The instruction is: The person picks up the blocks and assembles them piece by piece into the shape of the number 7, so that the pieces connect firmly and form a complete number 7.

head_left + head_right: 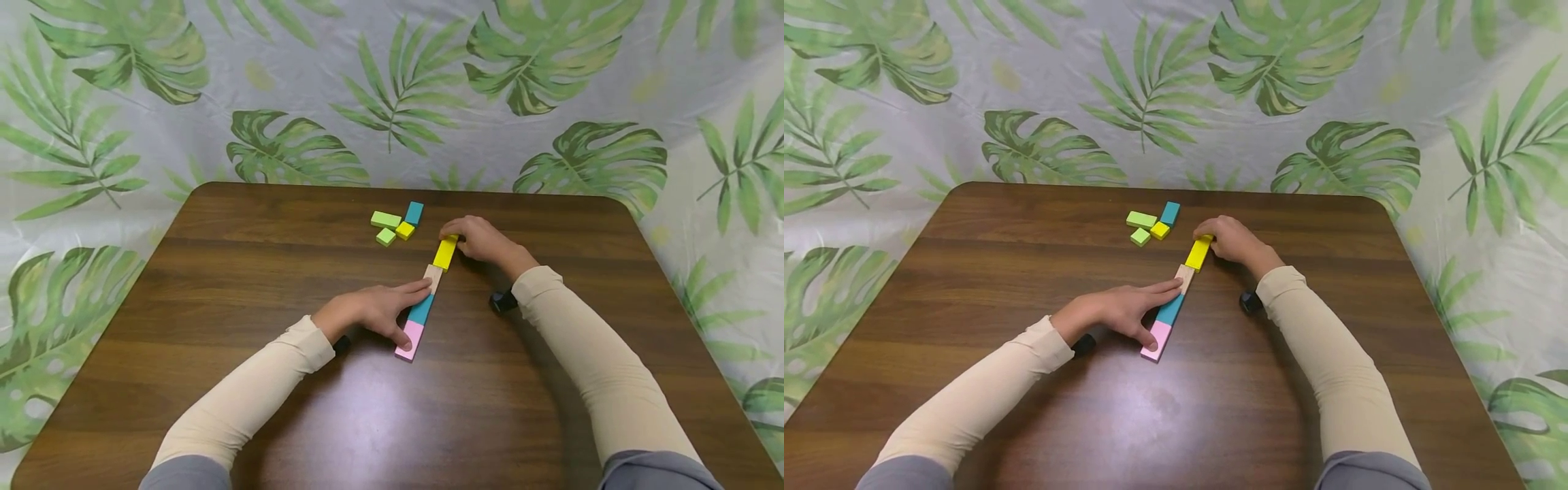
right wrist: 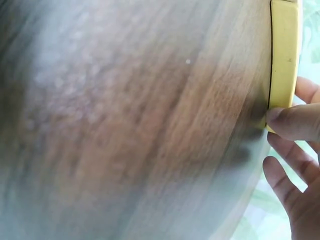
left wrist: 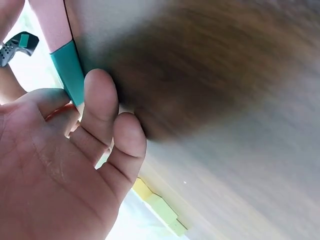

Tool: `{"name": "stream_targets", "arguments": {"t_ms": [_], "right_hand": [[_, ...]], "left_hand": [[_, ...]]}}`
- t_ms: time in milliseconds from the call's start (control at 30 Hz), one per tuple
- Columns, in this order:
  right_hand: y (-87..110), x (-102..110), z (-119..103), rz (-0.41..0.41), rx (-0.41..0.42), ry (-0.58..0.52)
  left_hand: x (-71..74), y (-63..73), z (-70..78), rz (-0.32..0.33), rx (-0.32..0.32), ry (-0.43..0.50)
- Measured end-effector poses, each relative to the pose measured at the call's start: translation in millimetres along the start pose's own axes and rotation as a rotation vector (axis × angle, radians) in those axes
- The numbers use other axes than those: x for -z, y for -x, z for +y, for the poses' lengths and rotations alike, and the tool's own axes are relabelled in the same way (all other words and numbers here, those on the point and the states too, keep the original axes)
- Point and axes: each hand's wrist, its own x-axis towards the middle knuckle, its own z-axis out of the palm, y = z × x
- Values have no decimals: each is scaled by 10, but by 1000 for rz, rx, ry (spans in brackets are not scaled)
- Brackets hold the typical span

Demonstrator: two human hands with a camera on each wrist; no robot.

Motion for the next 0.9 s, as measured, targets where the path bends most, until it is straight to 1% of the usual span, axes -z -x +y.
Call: {"name": "stream_targets", "arguments": {"t_ms": [200,333,500,767,900], "right_hand": [[32,-6,4,11,-3,-8],[35,-13,6,19,-5,-6],[44,-4,-10,22,3,-4],[87,12,-2,30,12,15],[93,3,11,48,44,6]], "left_hand": [[-4,-52,59,-10,-6,0],[-8,-51,87,-15,5,-9],[-7,-39,86,-16,11,-6],[-17,-62,85,-18,-6,-10],[-28,-63,99,-18,-10,-17]]}}
